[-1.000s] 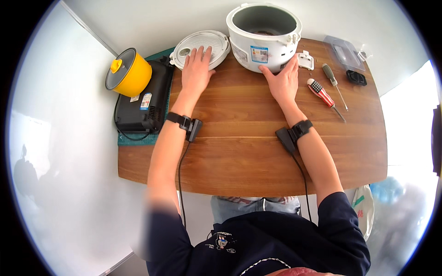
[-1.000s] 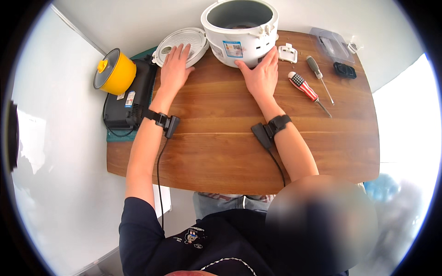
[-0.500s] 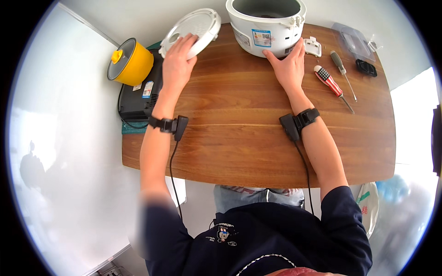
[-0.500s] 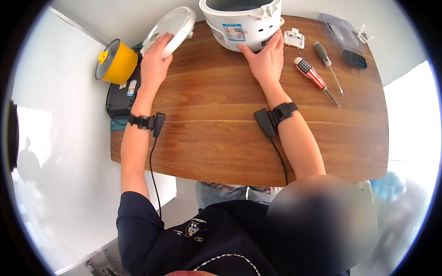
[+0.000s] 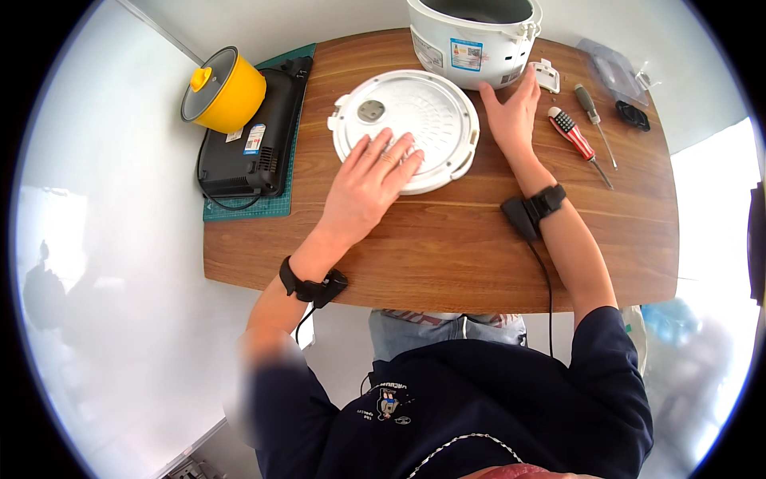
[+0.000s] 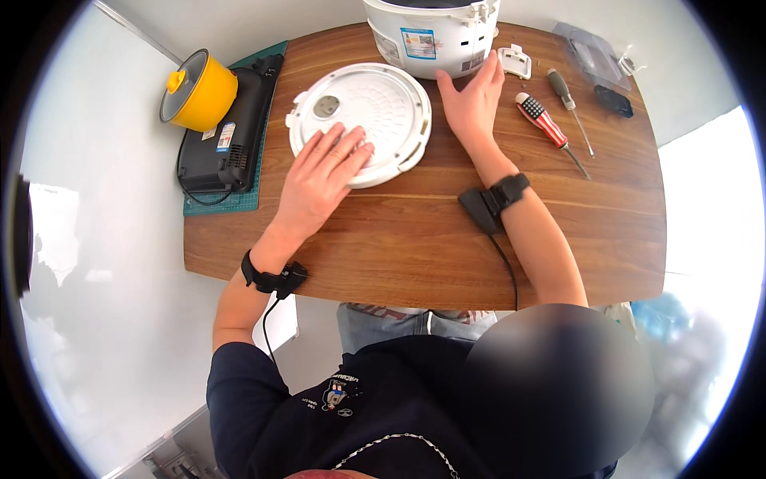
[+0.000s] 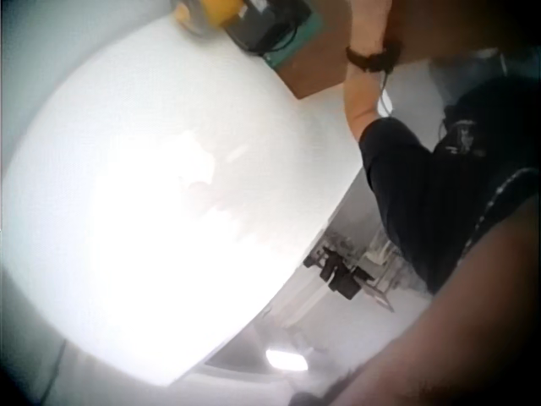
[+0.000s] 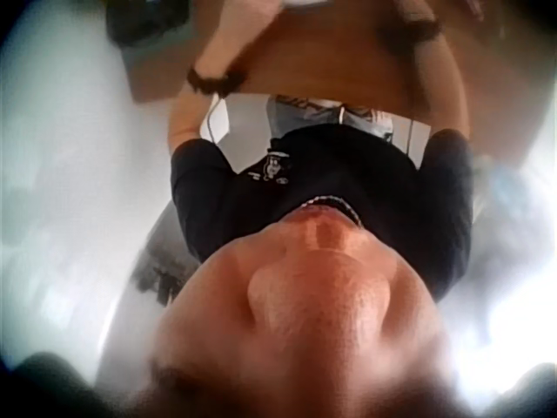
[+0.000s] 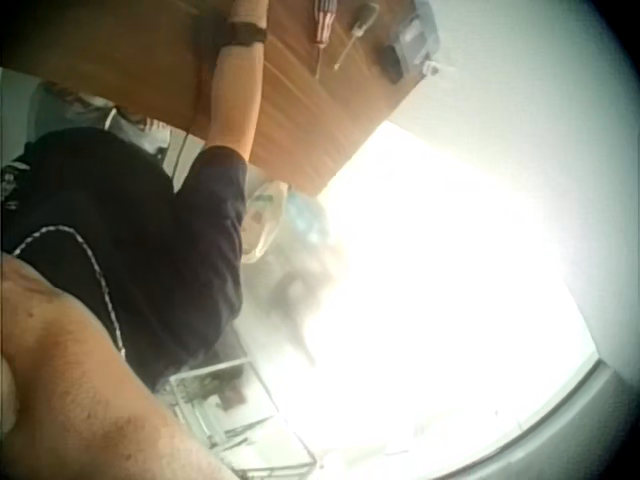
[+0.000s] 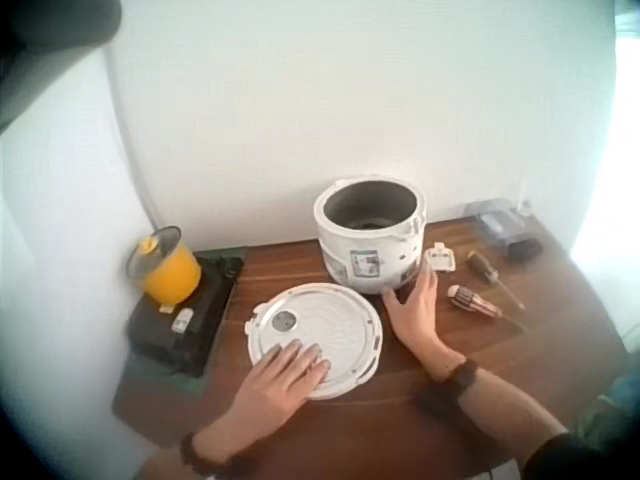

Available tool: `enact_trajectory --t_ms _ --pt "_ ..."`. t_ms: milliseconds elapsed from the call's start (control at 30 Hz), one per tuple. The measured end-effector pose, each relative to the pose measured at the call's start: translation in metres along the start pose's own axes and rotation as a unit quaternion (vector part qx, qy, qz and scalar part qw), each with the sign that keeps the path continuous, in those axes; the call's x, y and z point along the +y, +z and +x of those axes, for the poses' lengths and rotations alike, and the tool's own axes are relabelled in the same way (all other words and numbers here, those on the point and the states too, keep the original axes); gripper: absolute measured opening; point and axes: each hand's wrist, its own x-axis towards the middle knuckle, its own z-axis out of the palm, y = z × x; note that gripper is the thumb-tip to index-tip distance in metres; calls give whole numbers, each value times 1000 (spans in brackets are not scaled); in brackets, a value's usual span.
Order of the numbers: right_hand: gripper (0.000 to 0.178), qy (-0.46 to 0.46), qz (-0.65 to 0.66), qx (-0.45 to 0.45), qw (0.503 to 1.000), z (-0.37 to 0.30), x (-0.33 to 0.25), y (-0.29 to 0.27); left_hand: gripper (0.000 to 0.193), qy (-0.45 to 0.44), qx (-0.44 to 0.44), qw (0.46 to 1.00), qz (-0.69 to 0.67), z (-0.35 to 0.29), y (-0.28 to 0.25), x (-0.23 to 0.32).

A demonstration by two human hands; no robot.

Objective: The person disassembles a white rice cooker by removing the lid and separating its internal components. They use a screwdriver to pry off a plastic ring and remove a central piece from the lid assembly.

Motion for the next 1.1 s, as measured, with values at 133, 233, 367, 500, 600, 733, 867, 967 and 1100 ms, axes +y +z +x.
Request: enact_trajectory --t_ms 133,233,367,500,600,733,867,967,1100 --pt "52 -145 97 -29 984 -10 -50 -56 48 8 7 1000 -22 -4 10 7" --pt "43 -315 112 -233 913 -2 -73 -78 47 33 -14 998 -45 7 11 13" --pt "45 -367 33 -352 861 -7 -93 -75 47 57 0 997 -60 10 21 17" --pt "46 -407 -11 -352 843 -6 -89 -66 54 52 -10 993 -103 12 23 9" --pt "44 -393 -26 -358 847 -3 -86 -60 60 38 -41 986 -155 19 14 0" --pt "39 -383 -29 -330 862 -3 -78 -44 63 20 -78 976 -202 24 -1 -12" --pt "32 -342 -14 -342 875 -3 -76 -40 67 31 -35 973 -224 22 -2 -25" --pt "28 -292 15 -360 886 2 -85 -45 81 -26 85 954 -286 13 13 -38" --pt "27 -199 135 -338 910 7 -95 -46 80 -212 164 846 -460 4 44 -32"
